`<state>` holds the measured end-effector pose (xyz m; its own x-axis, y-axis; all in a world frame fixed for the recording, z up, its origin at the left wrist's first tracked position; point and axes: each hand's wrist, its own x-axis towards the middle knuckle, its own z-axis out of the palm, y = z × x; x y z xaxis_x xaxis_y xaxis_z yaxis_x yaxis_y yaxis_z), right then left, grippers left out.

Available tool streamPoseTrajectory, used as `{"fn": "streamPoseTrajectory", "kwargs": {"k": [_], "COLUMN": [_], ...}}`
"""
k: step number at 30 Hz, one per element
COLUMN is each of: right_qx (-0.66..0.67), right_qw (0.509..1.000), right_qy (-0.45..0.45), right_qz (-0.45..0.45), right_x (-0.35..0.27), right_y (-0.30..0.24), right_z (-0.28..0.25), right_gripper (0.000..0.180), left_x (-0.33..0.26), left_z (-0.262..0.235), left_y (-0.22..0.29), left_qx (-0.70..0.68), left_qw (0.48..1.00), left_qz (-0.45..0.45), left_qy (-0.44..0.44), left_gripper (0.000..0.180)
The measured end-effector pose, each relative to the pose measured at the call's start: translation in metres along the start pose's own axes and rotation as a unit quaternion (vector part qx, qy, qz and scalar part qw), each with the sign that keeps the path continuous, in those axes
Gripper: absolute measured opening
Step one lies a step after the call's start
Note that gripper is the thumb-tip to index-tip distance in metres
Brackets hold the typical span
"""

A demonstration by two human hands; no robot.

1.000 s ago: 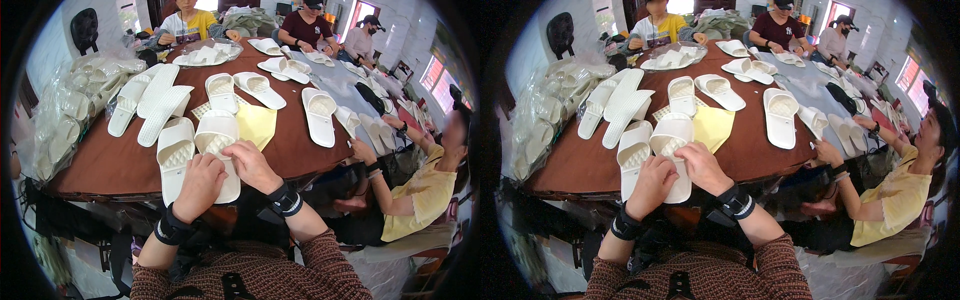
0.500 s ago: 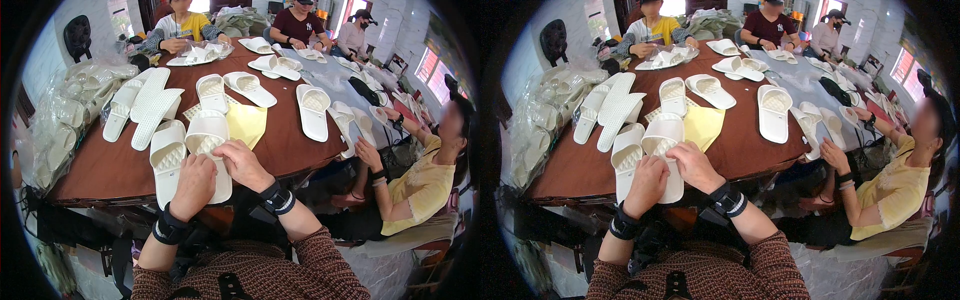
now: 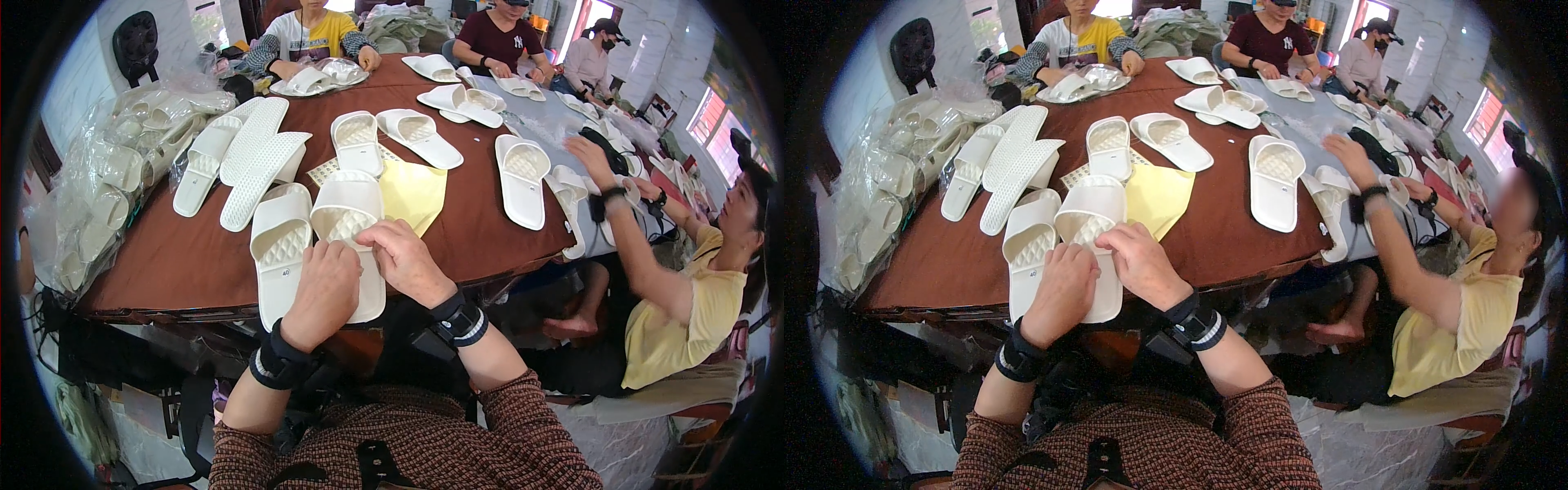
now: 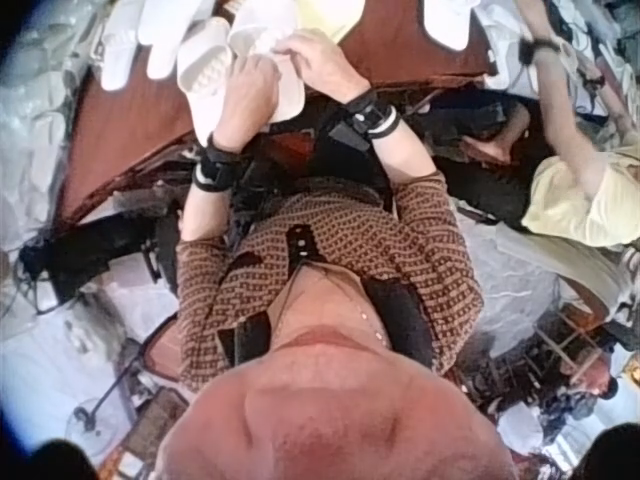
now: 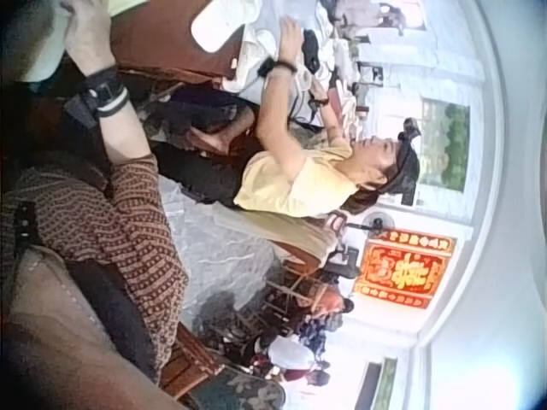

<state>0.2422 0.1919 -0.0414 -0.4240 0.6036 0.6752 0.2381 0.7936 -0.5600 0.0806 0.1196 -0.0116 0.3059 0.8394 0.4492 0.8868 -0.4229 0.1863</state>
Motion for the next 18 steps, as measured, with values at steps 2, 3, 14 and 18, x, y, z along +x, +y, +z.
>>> {"fn": "streamPoseTrajectory", "kwargs": {"k": [2, 3, 14, 18], "right_qx": [-0.001, 0.0, 0.005, 0.002], "right_qw": [1.0, 1.0, 1.0, 1.0], "right_qy": [0.003, 0.003, -0.009, -0.006], "right_qz": [-0.002, -0.001, 0.012, 0.004], "right_x": [-0.0001, 0.0002, 0.0015, 0.0023], "right_y": [0.0004, -0.001, -0.0025, -0.0042], "right_z": [-0.0011, -0.0018, -0.002, -0.0036], "right_gripper": [0.026, 0.025, 0.024, 0.025], "left_x": [0.0, -0.0008, 0.0023, 0.0018], "left_z": [-0.0018, -0.0043, -0.0043, -0.0012], "left_y": [-0.0006, -0.0006, -0.0003, -0.001], "left_qx": [-0.015, -0.029, 0.0, 0.009], "left_qw": [1.0, 1.0, 1.0, 1.0], "left_qz": [-0.004, -0.001, 0.005, 0.019], "left_qy": [0.0, 0.002, -0.019, -0.006], "left_gripper": [0.01, 0.01, 0.01, 0.011]}}
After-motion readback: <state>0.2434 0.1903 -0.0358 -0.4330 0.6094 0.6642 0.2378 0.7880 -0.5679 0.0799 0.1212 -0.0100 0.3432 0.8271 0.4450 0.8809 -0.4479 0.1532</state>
